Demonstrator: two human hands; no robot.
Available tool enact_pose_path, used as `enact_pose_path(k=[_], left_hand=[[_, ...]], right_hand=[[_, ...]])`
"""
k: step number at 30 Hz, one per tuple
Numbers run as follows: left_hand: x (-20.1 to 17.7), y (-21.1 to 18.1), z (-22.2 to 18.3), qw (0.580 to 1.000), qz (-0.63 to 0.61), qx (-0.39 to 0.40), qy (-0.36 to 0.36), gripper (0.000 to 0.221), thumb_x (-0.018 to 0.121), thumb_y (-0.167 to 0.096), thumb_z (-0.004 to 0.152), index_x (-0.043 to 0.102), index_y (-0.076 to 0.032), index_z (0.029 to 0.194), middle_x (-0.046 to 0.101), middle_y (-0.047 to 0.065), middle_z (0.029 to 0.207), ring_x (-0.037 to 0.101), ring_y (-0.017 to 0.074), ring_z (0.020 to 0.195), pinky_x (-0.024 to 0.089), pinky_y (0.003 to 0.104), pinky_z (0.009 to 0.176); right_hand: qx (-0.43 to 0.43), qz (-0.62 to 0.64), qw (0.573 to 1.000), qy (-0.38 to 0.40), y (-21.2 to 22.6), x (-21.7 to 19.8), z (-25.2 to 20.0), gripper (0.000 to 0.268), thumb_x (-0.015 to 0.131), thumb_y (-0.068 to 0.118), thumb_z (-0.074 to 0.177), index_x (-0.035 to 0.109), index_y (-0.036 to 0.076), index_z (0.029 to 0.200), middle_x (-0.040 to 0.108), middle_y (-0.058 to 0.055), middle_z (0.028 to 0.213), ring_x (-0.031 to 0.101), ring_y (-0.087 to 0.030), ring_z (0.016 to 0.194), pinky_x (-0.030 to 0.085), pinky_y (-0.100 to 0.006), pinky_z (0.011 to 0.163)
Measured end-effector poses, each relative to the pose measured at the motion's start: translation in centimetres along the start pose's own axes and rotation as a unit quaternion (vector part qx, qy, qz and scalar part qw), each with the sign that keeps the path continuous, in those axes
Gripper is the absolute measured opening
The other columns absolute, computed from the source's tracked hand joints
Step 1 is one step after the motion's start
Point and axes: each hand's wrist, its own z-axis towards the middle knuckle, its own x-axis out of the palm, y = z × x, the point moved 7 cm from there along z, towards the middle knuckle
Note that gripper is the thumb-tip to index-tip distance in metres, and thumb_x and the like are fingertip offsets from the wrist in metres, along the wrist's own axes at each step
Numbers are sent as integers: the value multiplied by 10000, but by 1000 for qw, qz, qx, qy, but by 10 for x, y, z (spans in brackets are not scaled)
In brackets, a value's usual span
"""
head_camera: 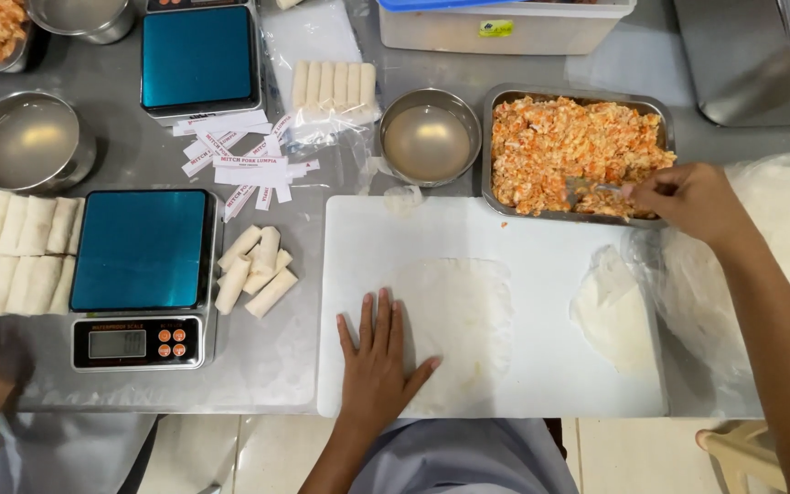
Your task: A person is seen preparing and rolling spring rolls on a white cutting board at a stainless steel table, using a fork to add filling.
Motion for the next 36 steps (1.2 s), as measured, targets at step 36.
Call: enact_pose_path(k=[36], left_hand=[[1, 1, 0, 1000, -8, 1, 6, 882, 403, -760, 970, 359, -136, 1593, 237, 243, 1675, 198, 394, 1572, 165, 656, 1221]], right_hand=[[-2, -123, 983, -136, 1, -20, -32, 271, 788, 375, 1030, 795, 108, 980, 716, -50, 784, 594, -180, 659, 434, -346, 543]])
